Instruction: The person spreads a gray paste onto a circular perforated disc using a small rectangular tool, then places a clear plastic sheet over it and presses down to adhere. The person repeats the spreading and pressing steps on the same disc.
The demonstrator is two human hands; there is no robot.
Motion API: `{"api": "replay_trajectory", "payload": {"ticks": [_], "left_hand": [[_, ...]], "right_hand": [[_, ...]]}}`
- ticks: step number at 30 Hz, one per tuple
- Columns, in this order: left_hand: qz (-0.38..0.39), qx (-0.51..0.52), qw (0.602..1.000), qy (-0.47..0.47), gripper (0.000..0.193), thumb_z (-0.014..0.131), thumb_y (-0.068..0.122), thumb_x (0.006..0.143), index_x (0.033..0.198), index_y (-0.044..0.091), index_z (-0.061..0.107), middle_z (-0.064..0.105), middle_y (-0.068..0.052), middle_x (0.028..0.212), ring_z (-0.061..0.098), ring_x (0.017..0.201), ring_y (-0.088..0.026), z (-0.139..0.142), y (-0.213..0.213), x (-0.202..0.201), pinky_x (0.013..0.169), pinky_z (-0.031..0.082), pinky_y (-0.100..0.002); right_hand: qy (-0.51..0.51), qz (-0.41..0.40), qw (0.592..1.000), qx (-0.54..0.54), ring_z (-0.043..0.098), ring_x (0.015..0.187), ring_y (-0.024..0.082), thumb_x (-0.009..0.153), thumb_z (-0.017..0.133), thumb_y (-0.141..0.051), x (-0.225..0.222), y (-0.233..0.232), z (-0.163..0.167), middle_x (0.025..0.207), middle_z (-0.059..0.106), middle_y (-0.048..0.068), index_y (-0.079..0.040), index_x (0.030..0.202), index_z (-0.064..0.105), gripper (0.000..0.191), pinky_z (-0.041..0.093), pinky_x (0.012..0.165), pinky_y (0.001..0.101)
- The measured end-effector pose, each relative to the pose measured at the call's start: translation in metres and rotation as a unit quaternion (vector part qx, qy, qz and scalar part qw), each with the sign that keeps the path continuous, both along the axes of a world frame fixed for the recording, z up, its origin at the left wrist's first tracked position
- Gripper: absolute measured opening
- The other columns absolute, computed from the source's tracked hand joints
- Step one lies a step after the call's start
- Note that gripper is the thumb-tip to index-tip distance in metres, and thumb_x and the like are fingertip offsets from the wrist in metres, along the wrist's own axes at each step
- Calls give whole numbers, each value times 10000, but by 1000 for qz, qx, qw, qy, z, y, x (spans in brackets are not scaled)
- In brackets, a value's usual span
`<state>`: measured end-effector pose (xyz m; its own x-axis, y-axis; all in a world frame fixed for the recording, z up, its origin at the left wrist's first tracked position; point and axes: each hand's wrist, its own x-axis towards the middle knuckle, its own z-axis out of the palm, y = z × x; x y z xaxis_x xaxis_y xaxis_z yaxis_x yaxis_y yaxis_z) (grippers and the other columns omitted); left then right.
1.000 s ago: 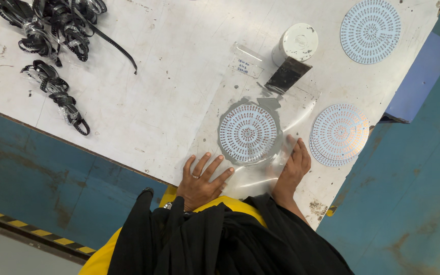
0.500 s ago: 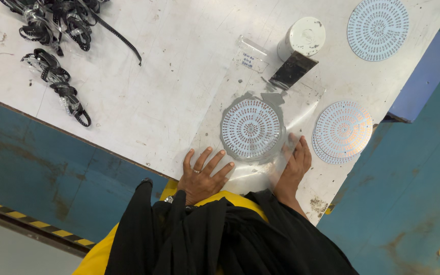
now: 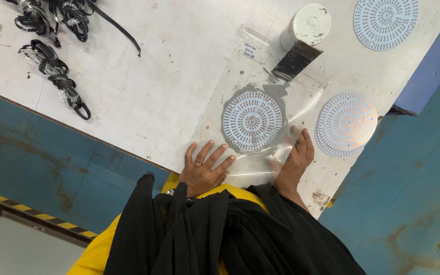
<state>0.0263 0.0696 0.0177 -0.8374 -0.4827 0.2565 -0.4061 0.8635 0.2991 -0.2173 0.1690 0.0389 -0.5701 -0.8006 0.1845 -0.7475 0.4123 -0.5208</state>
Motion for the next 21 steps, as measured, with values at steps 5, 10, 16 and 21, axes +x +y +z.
{"api": "replay_trajectory", "payload": {"ticks": [5,10,16,21], "left_hand": [[-1,9,1000,10,432,713,430,958,1362,282,670,495,-36,1528,353,1466,-276,-1,0,0,1192,229,-595],[-5,9,1000,21,420,734,407,937,1331,270,687,504,-39,1522,366,1459,-282,0,-2,-1,1182,256,-603],[-13,17,1000,23,399,736,365,931,1309,240,704,511,-67,1512,380,1445,-305,2,-8,-5,1169,271,-614],[-5,17,999,28,364,724,328,930,1281,233,720,535,-72,1486,393,1435,-314,3,-15,-9,1170,276,-606]], "right_hand": [[-28,6,1000,-6,366,1512,386,908,719,-220,-2,2,4,1510,547,140,-55,1332,678,457,249,1225,502],[-65,6,998,-6,401,1474,397,880,762,-142,-7,18,7,1474,539,175,-29,1304,680,447,323,1196,510],[-102,-21,994,-32,473,1462,362,942,675,-35,-8,42,10,1471,562,183,-19,1345,646,404,393,1204,451],[-136,-19,990,-39,499,1417,352,958,643,-51,-10,50,9,1491,541,188,-33,1394,619,437,413,1166,433]]}}
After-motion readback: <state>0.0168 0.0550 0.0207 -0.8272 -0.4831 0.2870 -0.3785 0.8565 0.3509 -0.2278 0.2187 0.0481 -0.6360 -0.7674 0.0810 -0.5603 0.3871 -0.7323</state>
